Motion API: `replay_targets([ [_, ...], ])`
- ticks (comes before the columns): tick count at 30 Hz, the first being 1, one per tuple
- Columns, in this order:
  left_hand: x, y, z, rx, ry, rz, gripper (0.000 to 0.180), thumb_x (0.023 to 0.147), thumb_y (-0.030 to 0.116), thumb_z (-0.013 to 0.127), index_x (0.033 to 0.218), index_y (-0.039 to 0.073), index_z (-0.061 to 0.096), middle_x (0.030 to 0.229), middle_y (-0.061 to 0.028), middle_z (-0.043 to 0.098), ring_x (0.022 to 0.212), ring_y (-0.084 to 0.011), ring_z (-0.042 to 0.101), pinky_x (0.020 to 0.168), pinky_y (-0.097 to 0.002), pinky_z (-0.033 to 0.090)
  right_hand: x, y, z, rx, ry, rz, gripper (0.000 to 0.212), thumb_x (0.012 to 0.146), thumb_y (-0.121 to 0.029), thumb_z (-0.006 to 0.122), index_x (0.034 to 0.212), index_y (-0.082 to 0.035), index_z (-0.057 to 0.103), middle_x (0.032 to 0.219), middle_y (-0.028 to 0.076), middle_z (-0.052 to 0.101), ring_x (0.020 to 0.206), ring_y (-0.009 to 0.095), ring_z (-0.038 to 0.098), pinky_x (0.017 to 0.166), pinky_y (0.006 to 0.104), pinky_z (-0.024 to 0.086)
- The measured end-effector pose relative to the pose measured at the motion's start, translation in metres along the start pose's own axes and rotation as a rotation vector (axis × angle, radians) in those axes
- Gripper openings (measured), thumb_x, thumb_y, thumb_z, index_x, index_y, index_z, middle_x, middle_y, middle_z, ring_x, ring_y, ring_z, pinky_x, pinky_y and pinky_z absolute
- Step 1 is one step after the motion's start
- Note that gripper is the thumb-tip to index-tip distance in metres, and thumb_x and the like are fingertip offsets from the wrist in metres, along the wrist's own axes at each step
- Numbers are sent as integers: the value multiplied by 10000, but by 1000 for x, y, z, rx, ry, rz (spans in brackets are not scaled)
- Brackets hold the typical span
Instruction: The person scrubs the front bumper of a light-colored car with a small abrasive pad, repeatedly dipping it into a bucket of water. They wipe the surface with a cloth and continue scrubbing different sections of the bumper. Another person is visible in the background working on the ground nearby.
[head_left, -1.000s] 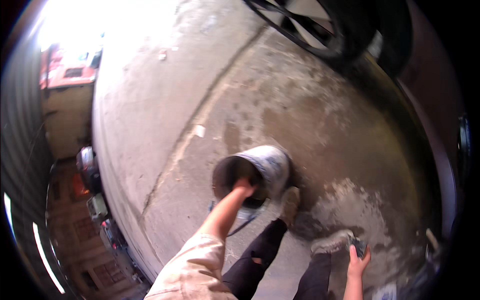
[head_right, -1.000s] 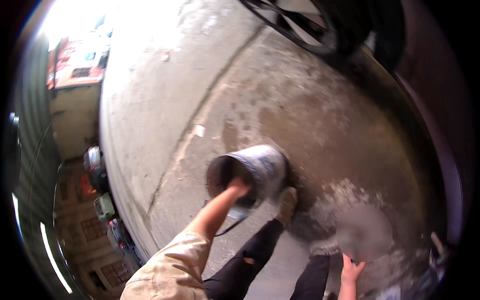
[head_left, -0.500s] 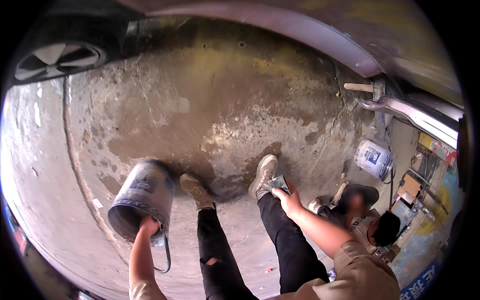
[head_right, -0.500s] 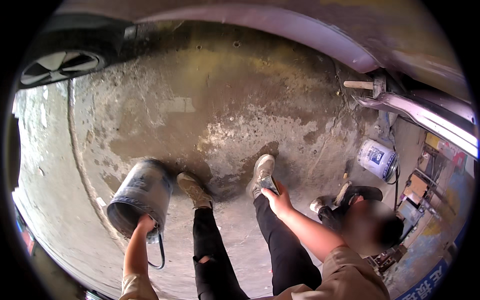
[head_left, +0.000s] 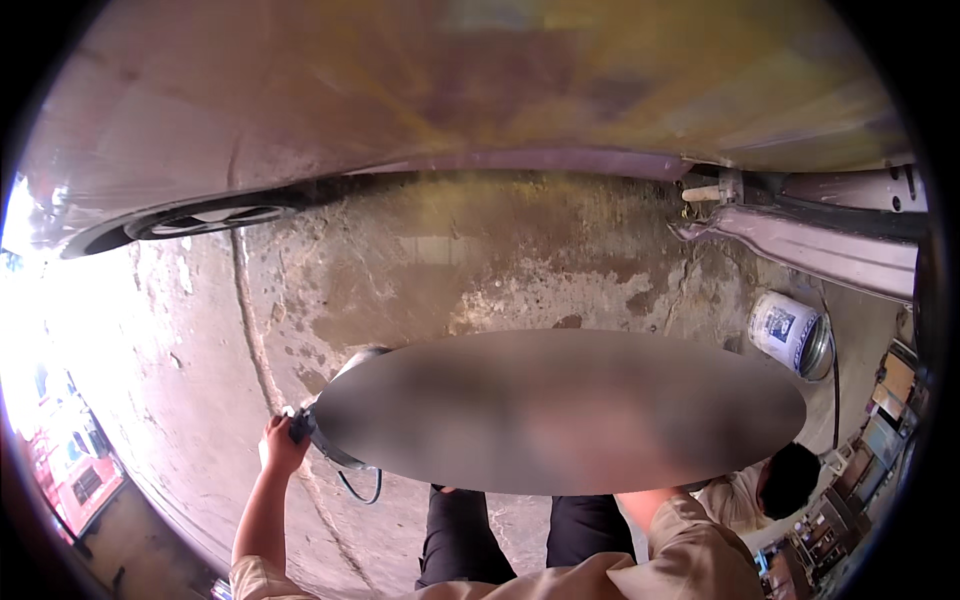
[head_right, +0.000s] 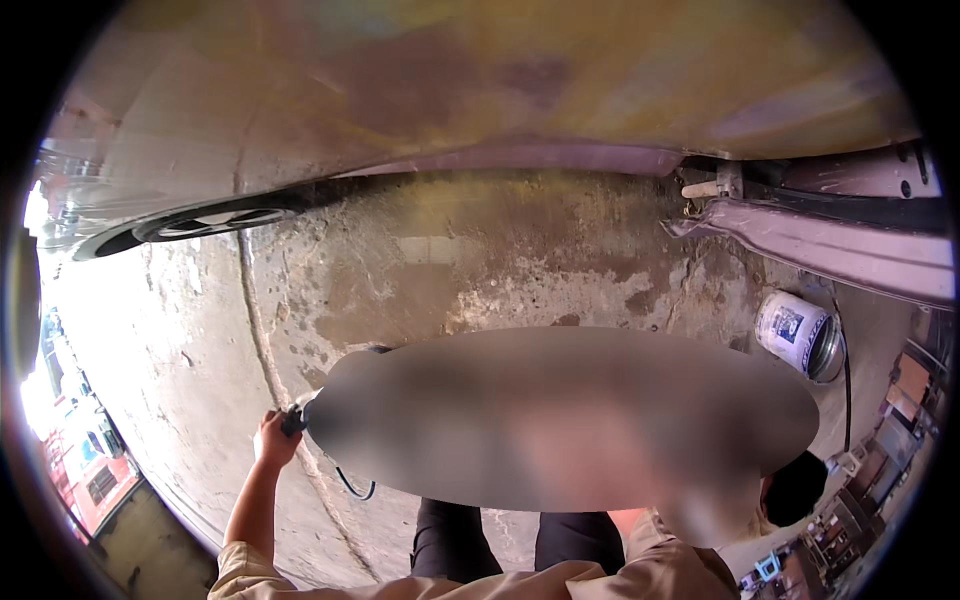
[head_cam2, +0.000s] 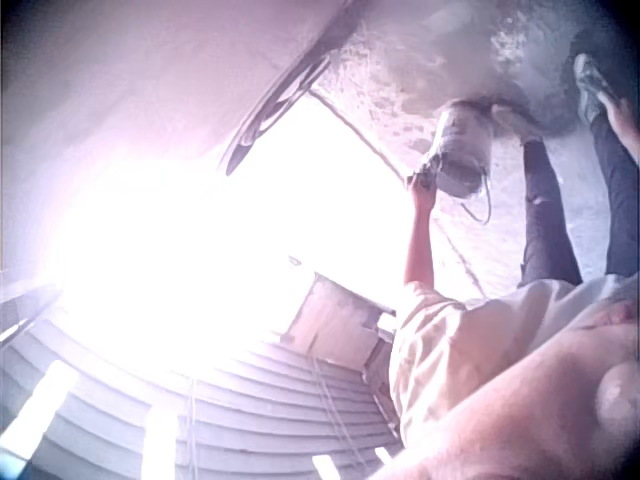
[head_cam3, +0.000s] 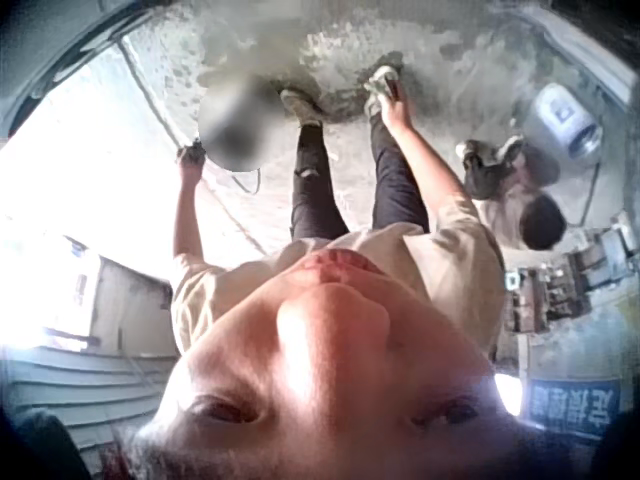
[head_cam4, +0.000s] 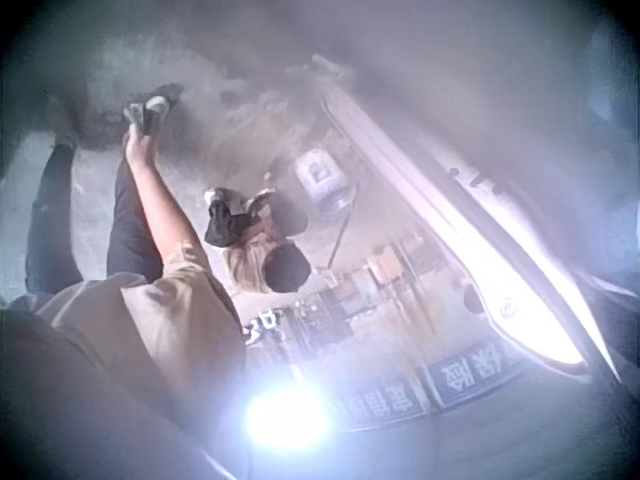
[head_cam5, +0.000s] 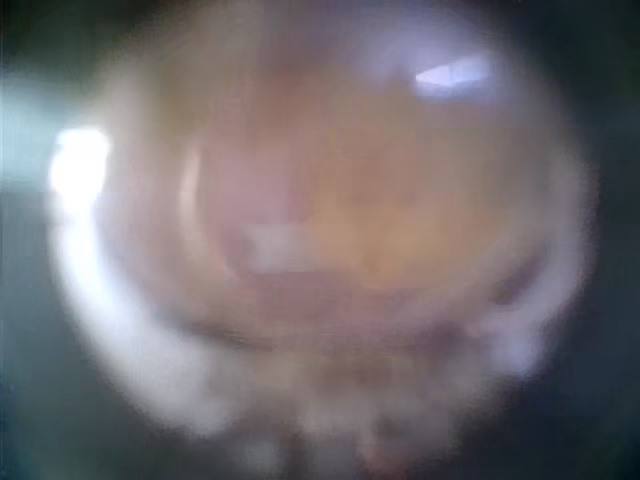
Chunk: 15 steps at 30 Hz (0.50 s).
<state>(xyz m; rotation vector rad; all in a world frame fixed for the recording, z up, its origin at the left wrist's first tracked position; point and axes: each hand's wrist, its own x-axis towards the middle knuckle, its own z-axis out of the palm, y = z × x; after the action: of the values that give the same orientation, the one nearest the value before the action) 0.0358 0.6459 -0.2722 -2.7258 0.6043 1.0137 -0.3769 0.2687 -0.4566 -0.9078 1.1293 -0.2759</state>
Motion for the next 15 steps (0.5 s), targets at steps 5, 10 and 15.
replay_targets([
  [5,21,72,-86,2,262,221,370,726,141,738,1071,35,653,1147,-209,606,1073,-438,587,924,-500,504,-3,-38,-5,-75,73,-26,422,952,-139,621,1364,-61,573,1245,77,647,1132,176,604,950,287,478],
  [10,70,166,-147,59,496,601,414,688,79,753,1095,59,676,1158,-172,606,1071,-400,585,918,-478,509,14,-65,-10,124,114,145,477,1058,-327,527,1501,-153,500,1409,34,553,1228,156,542,991,360,468],
  [15,99,266,-206,335,792,935,433,621,70,788,1047,103,713,1198,-131,622,1079,-346,606,908,-470,510,39,-57,-4,153,107,160,511,1079,-439,464,1510,-165,479,1469,64,503,1277,211,543,914,436,565],
])
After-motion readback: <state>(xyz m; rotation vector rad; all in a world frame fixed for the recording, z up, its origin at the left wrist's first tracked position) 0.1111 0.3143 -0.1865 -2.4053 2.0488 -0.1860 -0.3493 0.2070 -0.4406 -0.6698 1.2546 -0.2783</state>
